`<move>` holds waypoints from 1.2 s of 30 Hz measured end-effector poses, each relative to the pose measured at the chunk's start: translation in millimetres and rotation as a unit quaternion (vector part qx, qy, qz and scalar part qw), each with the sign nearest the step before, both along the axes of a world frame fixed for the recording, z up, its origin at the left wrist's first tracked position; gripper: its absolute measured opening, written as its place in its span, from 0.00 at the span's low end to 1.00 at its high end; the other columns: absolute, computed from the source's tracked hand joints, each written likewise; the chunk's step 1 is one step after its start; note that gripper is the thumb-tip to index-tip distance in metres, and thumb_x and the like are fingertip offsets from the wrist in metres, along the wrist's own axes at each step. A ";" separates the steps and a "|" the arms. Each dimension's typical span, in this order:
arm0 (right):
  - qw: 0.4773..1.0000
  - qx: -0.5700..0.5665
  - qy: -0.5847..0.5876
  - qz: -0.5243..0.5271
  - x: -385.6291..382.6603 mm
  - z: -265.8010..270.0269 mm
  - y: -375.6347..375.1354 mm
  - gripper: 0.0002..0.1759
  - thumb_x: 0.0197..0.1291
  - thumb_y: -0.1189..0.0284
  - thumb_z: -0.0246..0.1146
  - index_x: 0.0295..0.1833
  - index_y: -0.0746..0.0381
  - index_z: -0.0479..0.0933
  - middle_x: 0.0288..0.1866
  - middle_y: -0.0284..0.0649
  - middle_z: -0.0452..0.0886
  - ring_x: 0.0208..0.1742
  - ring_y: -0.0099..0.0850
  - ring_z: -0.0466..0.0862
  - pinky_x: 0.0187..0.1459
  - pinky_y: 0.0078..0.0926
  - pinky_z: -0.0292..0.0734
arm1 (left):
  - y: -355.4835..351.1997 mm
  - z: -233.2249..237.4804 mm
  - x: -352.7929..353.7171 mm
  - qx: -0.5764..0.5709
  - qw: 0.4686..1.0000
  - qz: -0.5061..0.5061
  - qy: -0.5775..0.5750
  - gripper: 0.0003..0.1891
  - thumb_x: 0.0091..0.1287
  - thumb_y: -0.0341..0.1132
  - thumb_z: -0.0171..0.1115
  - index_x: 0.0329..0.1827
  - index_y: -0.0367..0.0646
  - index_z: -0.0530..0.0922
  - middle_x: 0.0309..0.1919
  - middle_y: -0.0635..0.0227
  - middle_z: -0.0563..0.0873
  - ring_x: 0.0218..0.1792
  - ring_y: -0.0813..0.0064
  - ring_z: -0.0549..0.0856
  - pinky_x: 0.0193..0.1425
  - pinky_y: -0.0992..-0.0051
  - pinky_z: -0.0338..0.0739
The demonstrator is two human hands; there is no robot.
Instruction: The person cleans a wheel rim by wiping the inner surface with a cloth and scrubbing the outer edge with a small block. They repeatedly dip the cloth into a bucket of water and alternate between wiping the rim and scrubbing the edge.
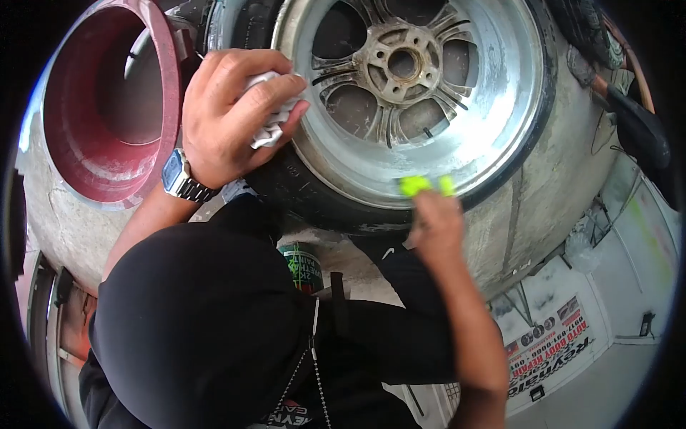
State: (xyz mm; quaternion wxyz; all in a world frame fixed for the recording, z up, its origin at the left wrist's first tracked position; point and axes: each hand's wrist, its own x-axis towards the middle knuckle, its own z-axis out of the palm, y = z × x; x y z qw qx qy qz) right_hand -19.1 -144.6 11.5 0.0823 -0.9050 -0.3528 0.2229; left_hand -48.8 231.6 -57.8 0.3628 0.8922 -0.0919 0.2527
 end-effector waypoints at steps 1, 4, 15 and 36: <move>0.998 -0.057 0.018 0.009 28.4 0.3 -28.0 0.21 0.51 0.90 0.64 0.50 0.61 0.84 0.47 0.46 0.88 0.48 0.51 0.85 0.55 0.46 0.79 | -0.5 -0.3 0.5 -0.005 1.000 -0.002 0.003 0.20 0.53 0.26 0.80 0.50 0.47 0.86 0.47 0.65 0.87 0.42 0.62 0.85 0.43 0.65 0.79; 0.996 -0.070 -0.029 -0.044 15.7 -4.1 -7.5 0.23 0.49 0.91 0.63 0.51 0.62 0.84 0.46 0.47 0.87 0.50 0.50 0.86 0.60 0.46 0.79 | -0.2 1.7 -3.1 -0.010 1.000 -0.003 0.011 0.20 0.53 0.26 0.80 0.50 0.47 0.86 0.47 0.65 0.86 0.42 0.62 0.85 0.43 0.65 0.79; 0.995 0.063 0.009 -0.082 -23.7 5.2 50.6 0.19 0.54 0.88 0.67 0.52 0.64 0.86 0.46 0.48 0.88 0.51 0.52 0.88 0.71 0.53 0.75 | 0.6 3.9 1.1 0.004 1.000 0.008 0.010 0.19 0.53 0.28 0.82 0.48 0.47 0.86 0.47 0.65 0.86 0.42 0.61 0.85 0.44 0.64 0.80; 0.999 -0.020 -0.026 -0.035 20.7 -2.7 -17.9 0.10 0.57 0.84 0.69 0.44 0.63 0.82 0.45 0.47 0.88 0.51 0.48 0.88 0.68 0.51 0.77 | -2.2 5.5 -4.5 0.028 0.999 0.007 0.034 0.22 0.51 0.25 0.82 0.50 0.47 0.87 0.49 0.64 0.87 0.47 0.61 0.86 0.49 0.65 0.79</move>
